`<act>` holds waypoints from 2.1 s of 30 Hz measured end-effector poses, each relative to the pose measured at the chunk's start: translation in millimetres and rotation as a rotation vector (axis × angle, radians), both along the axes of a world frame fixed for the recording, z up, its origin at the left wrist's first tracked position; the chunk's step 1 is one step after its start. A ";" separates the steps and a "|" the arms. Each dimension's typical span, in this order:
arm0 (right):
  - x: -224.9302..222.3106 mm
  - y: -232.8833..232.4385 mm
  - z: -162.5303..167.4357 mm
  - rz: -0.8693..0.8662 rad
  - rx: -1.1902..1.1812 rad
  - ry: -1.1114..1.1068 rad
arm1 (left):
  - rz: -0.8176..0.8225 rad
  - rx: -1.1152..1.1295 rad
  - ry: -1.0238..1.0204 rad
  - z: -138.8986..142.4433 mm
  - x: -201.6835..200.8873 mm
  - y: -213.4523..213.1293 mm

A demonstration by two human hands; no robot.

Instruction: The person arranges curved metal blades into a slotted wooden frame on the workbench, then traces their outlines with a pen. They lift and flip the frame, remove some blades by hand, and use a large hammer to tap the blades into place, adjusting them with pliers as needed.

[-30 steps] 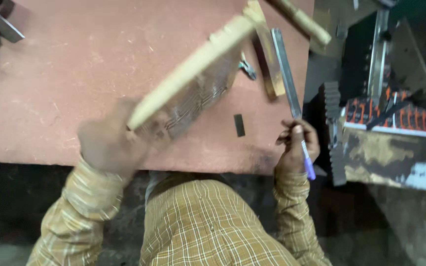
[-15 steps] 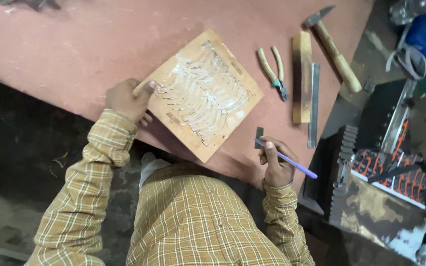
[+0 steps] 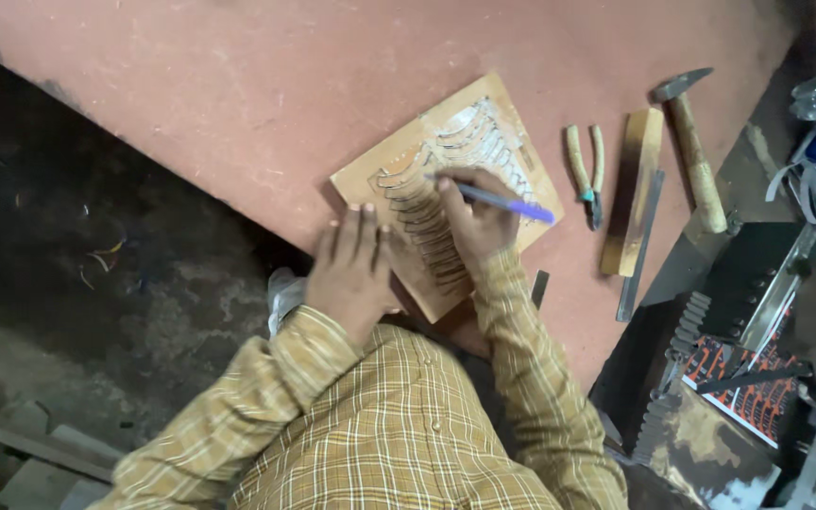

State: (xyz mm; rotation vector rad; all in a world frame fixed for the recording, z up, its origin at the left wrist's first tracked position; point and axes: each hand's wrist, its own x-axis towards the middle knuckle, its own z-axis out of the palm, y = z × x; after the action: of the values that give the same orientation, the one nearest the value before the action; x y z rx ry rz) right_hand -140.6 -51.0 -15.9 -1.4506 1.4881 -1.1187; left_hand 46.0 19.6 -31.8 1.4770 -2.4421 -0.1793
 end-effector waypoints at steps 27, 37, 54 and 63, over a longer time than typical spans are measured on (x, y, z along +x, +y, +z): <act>12.7 -33.5 -13.3 0.171 -0.162 0.288 | 0.071 0.036 -0.027 -9.9 -18.5 -23.5; 11.2 -39.7 -22.6 0.115 -0.138 0.334 | 0.061 0.000 -0.009 -11.5 -22.3 -31.8; -3.2 -25.9 -26.1 0.060 -0.121 0.248 | 0.045 0.026 -0.074 -8.2 -26.1 -35.2; -0.9 -29.7 -23.1 0.097 -0.219 0.405 | 0.067 -0.029 -0.043 -14.7 -28.6 -35.1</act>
State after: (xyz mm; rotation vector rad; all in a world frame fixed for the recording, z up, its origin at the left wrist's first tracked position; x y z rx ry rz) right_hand -141.5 -80.7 -39.0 -1.9707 1.5788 -0.9910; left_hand 17.4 -15.5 -46.5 1.5638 -2.4136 -0.0993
